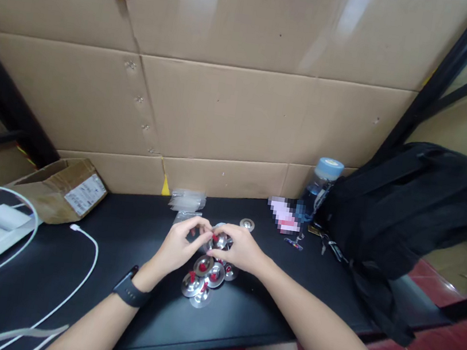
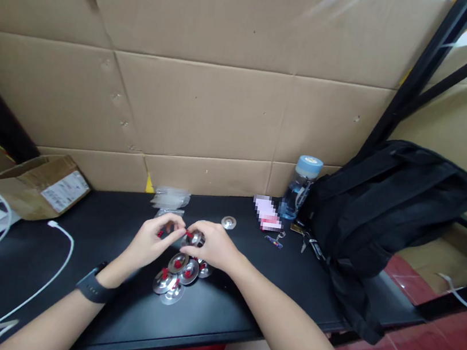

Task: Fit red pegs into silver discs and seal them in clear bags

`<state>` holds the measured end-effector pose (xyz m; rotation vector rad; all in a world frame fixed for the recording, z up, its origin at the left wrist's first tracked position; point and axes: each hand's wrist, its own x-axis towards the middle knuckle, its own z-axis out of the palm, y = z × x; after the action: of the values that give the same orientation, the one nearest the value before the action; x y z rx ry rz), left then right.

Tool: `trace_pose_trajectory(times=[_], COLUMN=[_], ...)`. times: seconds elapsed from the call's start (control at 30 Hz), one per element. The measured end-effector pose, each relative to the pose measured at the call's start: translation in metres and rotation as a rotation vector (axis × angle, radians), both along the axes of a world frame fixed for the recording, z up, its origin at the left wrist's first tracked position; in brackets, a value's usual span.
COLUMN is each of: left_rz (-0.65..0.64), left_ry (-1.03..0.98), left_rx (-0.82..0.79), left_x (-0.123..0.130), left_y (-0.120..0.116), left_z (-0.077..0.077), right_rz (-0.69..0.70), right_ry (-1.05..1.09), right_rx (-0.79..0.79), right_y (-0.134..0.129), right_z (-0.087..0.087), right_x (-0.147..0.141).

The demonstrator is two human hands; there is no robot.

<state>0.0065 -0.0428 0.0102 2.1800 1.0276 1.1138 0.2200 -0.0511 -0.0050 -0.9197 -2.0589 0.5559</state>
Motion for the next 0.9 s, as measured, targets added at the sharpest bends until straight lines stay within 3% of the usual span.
trace_pose_trajectory(times=[0.07,0.17,0.27,0.4,0.53,0.7,0.8,0.9], left_rz=[0.041,-0.038,-0.131,-0.125,-0.118,-0.030,0.072,0.125], left_ry=[-0.002,0.045,-0.028,-0.204,-0.105,0.056,0.263,0.439], left_rx=[-0.029,-0.146,-0.267,-0.341,-0.279,-0.124,-0.014,-0.028], left_x=[-0.001,-0.002,0.001,0.006,0.008,-0.002,-0.028,-0.065], left_y=[0.001,0.004,0.007,0.009,0.006,0.006,0.016,0.030], left_z=[0.000,-0.003,-0.011,-0.020,-0.020,-0.005,0.006,0.010], right_rz=[-0.065,-0.132,-0.075,0.007,0.047,0.001,-0.147,-0.321], right_ry=[0.077,0.211,0.236,0.181,0.163,0.215,0.265,0.117], right_rx=[-0.042,-0.119,-0.177,-0.193,-0.156,-0.057,0.000,0.061], right_y=[-0.001,-0.002,-0.003,-0.004,-0.005,-0.005,0.007,0.027], right_z=[0.000,0.000,-0.001,-0.005,-0.006,0.005,0.008,0.002], right_x=[0.000,-0.002,-0.005,-0.009,-0.010,-0.005,0.014,0.045])
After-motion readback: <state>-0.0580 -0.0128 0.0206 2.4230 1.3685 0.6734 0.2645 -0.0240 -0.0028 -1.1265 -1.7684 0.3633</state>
